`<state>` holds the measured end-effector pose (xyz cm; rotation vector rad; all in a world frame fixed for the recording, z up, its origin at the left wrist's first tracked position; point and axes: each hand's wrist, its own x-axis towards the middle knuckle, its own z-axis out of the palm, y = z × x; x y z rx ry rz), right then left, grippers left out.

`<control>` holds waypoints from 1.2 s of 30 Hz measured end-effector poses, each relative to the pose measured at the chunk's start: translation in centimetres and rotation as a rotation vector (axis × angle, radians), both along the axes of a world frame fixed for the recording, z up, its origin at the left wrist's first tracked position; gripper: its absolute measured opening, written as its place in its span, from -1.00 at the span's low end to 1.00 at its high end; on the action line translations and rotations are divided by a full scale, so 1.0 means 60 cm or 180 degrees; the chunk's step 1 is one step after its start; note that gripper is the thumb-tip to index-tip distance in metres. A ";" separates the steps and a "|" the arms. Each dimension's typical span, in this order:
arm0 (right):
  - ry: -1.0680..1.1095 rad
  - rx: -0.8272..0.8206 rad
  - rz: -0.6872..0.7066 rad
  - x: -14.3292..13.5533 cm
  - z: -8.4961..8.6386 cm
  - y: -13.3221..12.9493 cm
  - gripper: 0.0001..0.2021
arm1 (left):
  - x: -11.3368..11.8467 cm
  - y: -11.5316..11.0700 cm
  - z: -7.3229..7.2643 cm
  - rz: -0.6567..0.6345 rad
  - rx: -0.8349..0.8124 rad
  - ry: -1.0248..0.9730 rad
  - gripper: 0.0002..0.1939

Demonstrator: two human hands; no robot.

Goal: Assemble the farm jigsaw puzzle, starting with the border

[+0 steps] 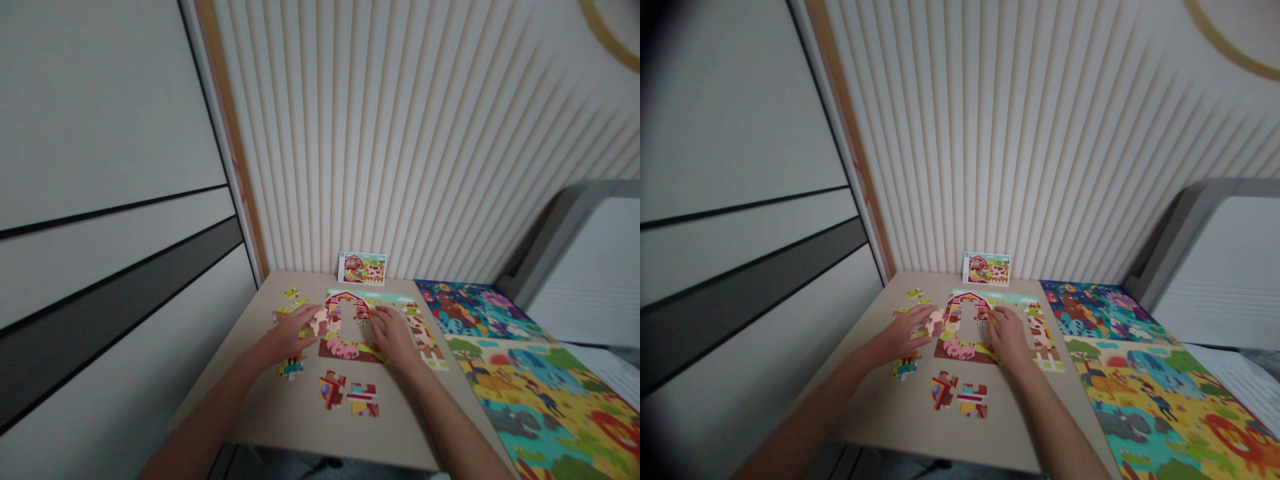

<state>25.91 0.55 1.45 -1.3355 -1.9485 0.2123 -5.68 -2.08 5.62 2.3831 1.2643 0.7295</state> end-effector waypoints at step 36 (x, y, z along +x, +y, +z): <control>0.2216 -0.2095 0.0966 -0.038 0.023 -0.025 -0.52 | 0.143 0.034 -0.075 -0.0352 -0.1626 -0.3171 -0.55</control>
